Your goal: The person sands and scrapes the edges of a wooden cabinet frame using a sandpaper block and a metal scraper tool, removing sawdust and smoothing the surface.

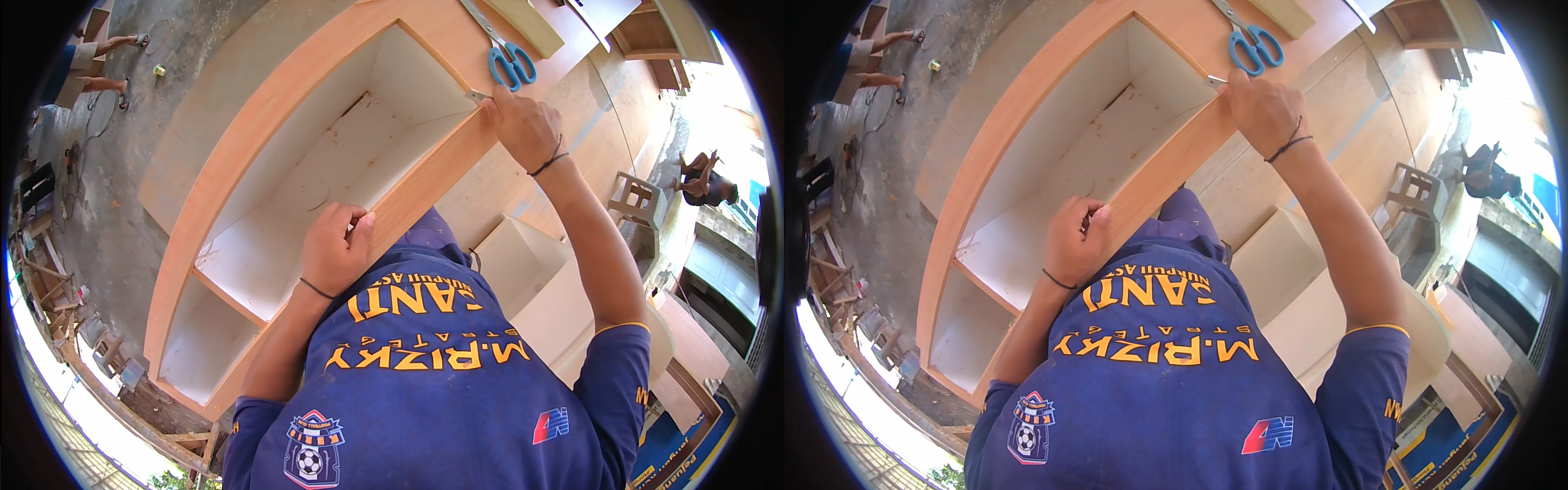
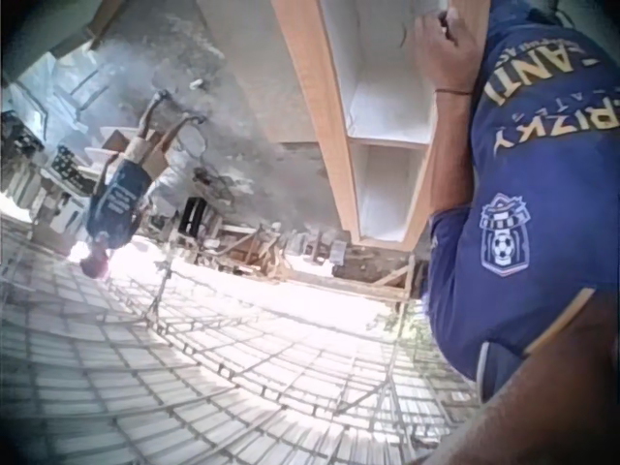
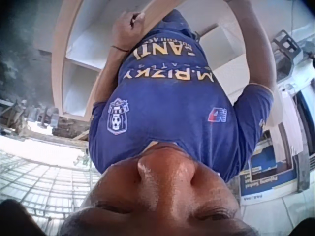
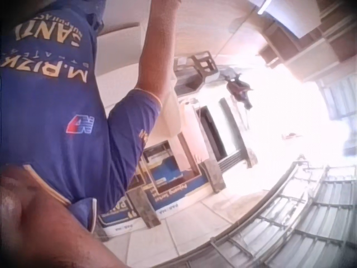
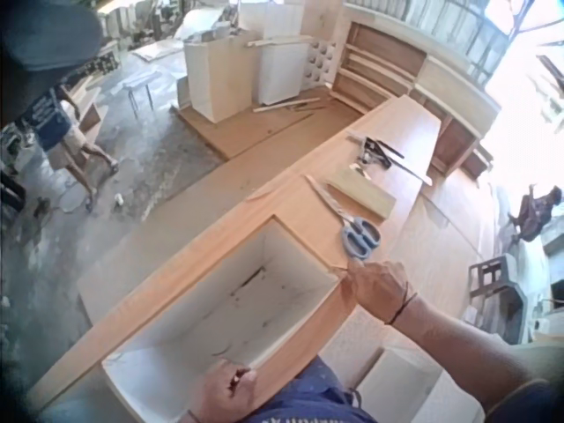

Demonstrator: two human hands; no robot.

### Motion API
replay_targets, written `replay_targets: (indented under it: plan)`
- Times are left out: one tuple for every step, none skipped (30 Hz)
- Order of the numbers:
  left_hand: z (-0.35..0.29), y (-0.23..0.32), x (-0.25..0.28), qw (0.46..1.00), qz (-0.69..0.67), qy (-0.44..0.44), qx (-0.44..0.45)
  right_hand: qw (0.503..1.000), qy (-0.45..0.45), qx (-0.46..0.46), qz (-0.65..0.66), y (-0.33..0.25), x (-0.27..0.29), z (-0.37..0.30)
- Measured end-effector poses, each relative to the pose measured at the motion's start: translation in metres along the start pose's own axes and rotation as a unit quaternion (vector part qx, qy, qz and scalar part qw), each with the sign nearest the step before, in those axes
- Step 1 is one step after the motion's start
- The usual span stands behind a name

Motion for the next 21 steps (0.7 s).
replay_targets:
  plan:
    - [0.000,-0.001,0.000,1.000,0.003,-0.002,0.001,1.000,-0.019,-0.001,0.000,-0.004,0.003,0.000]
    - [0.000,-0.002,0.000,1.000,0.006,-0.006,0.002,0.999,-0.040,-0.003,-0.002,-0.007,0.005,-0.003]
    - [0.000,-0.002,0.000,1.000,0.008,-0.010,0.003,0.996,0.043,0.064,0.050,-0.024,0.000,-0.018]
    - [0.002,-0.003,-0.001,1.000,0.006,-0.009,-0.006,0.978,0.126,0.134,0.100,-0.045,-0.001,-0.040]
    - [0.002,-0.007,-0.002,1.000,0.005,-0.007,-0.011,0.978,0.100,0.169,0.071,-0.083,0.016,-0.054]
    - [0.002,-0.009,-0.003,1.000,0.004,-0.012,-0.017,0.976,-0.003,0.207,0.071,-0.109,0.019,-0.068]
    - [0.001,-0.009,-0.002,1.000,0.003,-0.015,-0.012,0.976,-0.026,0.198,0.086,-0.111,0.021,-0.068]
    - [0.001,-0.009,-0.001,1.000,0.001,-0.018,-0.008,0.976,-0.050,0.189,0.101,-0.112,0.021,-0.069]
    - [0.001,-0.009,-0.001,1.000,-0.001,-0.021,-0.003,0.974,-0.074,0.180,0.116,-0.112,0.019,-0.069]
    - [0.000,-0.006,0.000,1.000,-0.005,-0.021,0.001,0.984,-0.042,0.129,0.114,-0.085,0.002,-0.059]
    - [0.000,-0.005,0.000,1.000,-0.010,-0.019,0.003,0.989,0.024,0.110,0.098,-0.058,0.000,-0.046]
    - [0.000,-0.002,-0.002,1.000,-0.018,-0.019,-0.005,0.966,0.126,0.124,0.189,-0.023,0.004,-0.039]
    - [0.002,-0.002,-0.002,1.000,-0.014,-0.023,-0.002,0.999,-0.026,-0.010,-0.017,0.000,0.005,-0.012]
    - [0.002,-0.003,-0.002,1.000,-0.012,-0.027,0.001,0.999,-0.023,-0.021,-0.011,0.004,0.013,-0.009]
    - [0.002,-0.005,-0.003,0.999,-0.010,-0.030,0.004,0.999,-0.019,-0.032,-0.005,0.007,0.017,-0.007]
    - [0.005,-0.007,-0.004,0.999,-0.021,-0.028,0.006,0.998,0.032,0.028,0.041,-0.006,0.014,-0.016]
    - [0.003,-0.011,-0.006,0.999,-0.034,-0.025,0.012,0.989,0.079,0.091,0.088,-0.029,0.012,-0.033]
    - [0.001,-0.015,-0.007,0.998,-0.047,-0.025,0.021,0.987,0.060,0.134,0.072,-0.063,0.015,-0.048]
    - [0.002,-0.015,-0.008,0.999,-0.028,-0.034,0.018,0.982,0.046,0.176,0.053,-0.091,0.019,-0.058]
    - [0.003,-0.013,-0.007,0.999,-0.006,-0.043,0.015,0.986,0.015,0.152,0.071,-0.095,0.017,-0.060]
    - [0.003,-0.012,-0.007,0.998,0.016,-0.052,0.012,0.988,-0.016,0.128,0.089,-0.096,0.015,-0.061]
Point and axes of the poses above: each hand's wrist, its own z-axis towards the middle knuckle, its own x-axis out of the back of the hand, y = z × x, the point moved 5 cm from there along z, towards the middle knuckle, and after that the axes turned 5 degrees about -z, right-handed, at the moved point
